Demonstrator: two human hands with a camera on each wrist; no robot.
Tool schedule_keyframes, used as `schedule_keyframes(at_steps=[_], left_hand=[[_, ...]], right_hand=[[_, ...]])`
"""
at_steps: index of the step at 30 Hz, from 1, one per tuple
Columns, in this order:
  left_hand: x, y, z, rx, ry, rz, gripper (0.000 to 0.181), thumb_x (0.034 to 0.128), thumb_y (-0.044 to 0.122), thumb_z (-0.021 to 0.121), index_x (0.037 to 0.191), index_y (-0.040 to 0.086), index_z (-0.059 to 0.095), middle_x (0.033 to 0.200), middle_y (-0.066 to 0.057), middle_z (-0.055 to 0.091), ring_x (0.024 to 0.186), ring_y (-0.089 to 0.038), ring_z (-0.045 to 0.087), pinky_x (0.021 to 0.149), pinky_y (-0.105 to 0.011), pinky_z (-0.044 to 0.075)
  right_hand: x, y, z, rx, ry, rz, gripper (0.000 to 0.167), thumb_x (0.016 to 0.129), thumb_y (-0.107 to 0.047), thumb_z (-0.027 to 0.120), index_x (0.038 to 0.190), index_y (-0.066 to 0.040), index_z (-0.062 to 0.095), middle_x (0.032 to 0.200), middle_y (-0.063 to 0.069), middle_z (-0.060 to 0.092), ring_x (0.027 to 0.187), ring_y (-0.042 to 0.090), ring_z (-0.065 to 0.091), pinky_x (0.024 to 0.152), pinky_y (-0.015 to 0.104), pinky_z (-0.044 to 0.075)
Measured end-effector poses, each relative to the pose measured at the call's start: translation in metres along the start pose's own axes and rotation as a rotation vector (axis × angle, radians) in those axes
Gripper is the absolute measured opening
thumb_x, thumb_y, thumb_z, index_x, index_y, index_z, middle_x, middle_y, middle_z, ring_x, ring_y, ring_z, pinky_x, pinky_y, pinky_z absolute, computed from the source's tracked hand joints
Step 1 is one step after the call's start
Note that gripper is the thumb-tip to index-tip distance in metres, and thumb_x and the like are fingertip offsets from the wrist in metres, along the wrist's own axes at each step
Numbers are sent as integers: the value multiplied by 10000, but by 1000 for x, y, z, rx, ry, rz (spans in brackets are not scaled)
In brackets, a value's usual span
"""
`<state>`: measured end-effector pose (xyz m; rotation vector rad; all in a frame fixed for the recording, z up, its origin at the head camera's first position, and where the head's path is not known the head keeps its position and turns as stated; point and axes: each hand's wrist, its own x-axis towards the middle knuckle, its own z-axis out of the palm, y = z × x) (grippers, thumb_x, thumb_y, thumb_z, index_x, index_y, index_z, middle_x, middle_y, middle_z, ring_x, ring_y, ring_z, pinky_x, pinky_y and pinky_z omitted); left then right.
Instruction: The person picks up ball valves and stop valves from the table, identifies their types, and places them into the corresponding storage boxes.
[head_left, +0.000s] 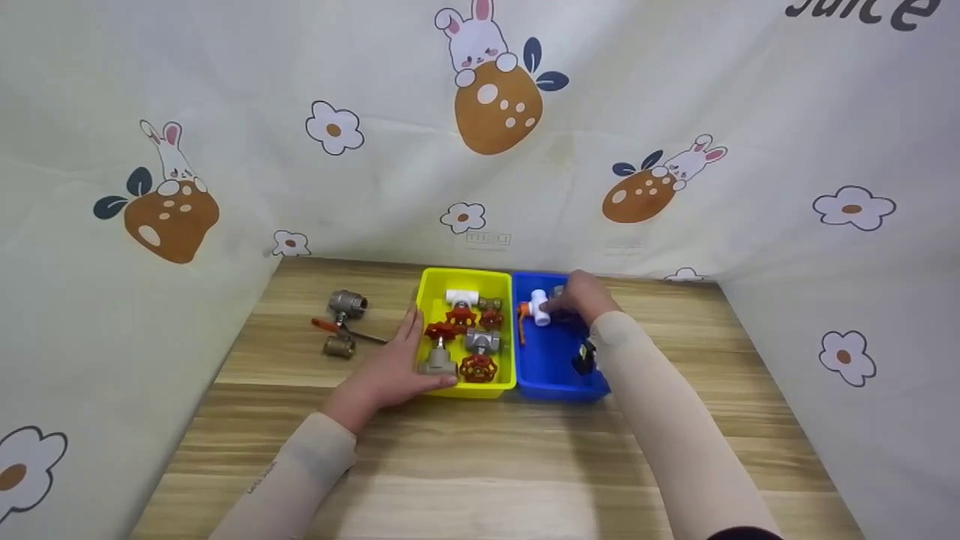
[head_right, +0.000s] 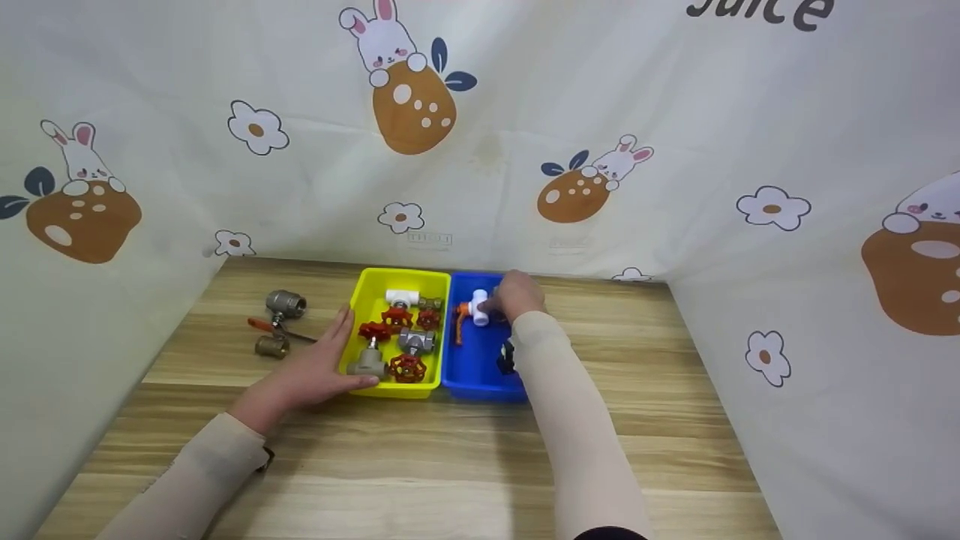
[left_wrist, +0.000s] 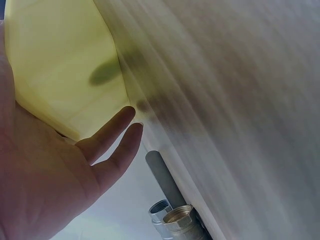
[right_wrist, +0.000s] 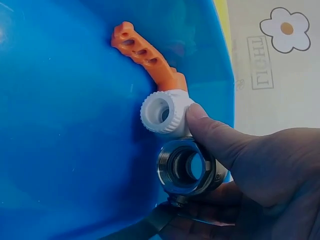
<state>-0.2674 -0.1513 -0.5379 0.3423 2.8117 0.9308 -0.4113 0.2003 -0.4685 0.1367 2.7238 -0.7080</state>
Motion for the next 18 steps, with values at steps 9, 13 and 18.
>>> schedule_keyframes(at_steps=[9,13,18], left_hand=[[0,1,-1,-2,7,1,1418,825,824,801,1789,145,13,1847,-82,-111,1539,-513,432,1211,-635,430],[0,1,0,2,6,4,1418,827,820,802,1788,147,6,1847,-88,-105,1516,-511,467,1189,-630,458],[2,0,0,7,6,5,1406,837,809,801,1787,138,13,1847,-114,-74,1524,-501,461,1209,-621,438]], right_hand=[[9,-1,-2,3,-46,57,703,918,-412,931,1370,62,674,1258,214,740,1101,358,730,1009,535,619],[14,-1,-1,-10,-62,79,682,922,-426,923,1344,57,688,1197,182,736,1057,331,720,1006,518,621],[13,-1,-4,-80,-74,20,638,933,-429,892,1271,85,721,1103,134,689,992,282,641,1019,477,591]])
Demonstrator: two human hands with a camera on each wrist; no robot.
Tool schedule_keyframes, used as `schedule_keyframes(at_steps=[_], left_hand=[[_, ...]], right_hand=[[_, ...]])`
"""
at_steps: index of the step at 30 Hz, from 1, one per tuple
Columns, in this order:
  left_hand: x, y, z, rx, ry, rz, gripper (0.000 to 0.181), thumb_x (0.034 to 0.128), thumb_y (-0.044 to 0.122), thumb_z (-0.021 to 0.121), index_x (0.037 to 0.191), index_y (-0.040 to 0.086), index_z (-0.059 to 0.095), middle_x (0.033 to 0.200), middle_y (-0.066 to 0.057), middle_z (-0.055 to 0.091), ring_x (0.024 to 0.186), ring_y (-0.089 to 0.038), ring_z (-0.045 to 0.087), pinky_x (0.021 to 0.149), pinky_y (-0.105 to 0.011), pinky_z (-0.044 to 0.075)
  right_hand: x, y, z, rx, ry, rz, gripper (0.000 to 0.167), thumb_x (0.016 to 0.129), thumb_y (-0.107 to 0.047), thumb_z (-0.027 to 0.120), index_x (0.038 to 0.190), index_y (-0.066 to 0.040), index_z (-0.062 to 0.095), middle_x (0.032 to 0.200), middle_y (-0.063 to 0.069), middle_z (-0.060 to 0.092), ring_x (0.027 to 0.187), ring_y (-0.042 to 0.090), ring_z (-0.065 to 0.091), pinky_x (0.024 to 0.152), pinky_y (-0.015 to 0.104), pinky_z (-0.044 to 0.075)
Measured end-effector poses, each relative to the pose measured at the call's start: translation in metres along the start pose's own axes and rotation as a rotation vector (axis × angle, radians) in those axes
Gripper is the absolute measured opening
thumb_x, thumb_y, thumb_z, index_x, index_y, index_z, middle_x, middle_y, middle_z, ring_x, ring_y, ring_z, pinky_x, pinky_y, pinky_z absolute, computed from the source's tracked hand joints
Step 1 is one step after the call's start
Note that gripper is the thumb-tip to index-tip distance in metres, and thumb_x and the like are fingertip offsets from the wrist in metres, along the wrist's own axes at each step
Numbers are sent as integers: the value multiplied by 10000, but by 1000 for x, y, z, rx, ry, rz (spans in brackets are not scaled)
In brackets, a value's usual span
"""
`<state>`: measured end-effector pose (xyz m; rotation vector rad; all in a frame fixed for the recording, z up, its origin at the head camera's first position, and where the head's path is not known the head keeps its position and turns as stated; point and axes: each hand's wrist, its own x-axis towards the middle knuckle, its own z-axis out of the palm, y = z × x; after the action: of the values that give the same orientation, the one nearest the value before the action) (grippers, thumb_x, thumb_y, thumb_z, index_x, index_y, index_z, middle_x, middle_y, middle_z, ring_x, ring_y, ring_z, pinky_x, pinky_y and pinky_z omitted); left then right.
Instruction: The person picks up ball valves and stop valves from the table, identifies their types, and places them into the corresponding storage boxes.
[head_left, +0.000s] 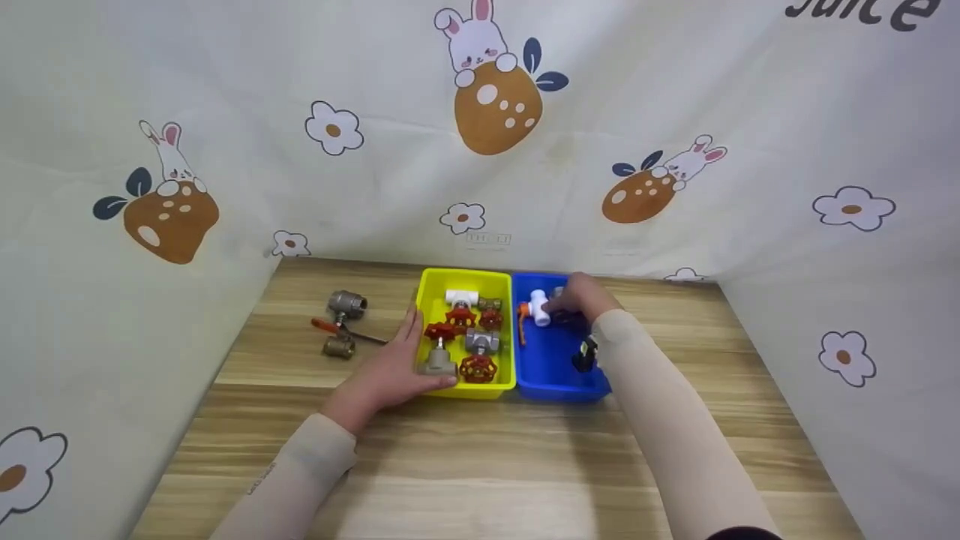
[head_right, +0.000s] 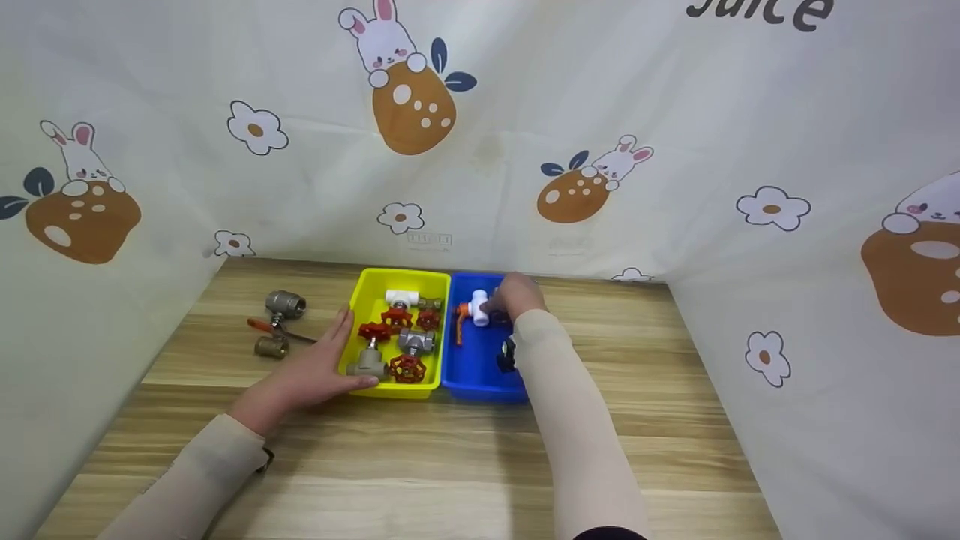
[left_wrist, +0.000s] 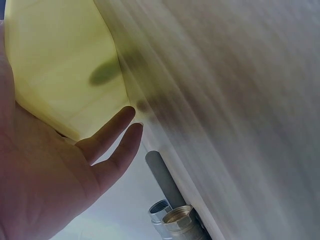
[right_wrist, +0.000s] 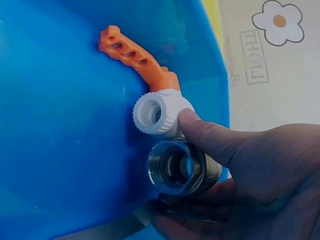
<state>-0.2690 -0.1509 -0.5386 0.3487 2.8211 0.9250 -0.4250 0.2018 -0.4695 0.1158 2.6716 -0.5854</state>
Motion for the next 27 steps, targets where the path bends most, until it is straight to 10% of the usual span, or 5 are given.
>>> schedule_keyframes(at_steps=[10,27], left_hand=[[-1,0,1,-4,4,-5,1418,823,814,811,1789,133,27,1846,-105,-77,1515,-517,462,1211,-632,428],[-2,-1,1,2,-4,-13,1411,832,828,791,1787,159,-4,1850,-77,-90,1516,-510,466,1205,-630,439]], right_hand=[[-4,2,0,153,-43,-1,211,967,-182,671,785,-81,635,785,47,617,729,217,617,700,382,560],[0,-2,7,61,16,1,213,940,-180,612,748,-88,611,748,41,586,733,230,626,607,349,536]])
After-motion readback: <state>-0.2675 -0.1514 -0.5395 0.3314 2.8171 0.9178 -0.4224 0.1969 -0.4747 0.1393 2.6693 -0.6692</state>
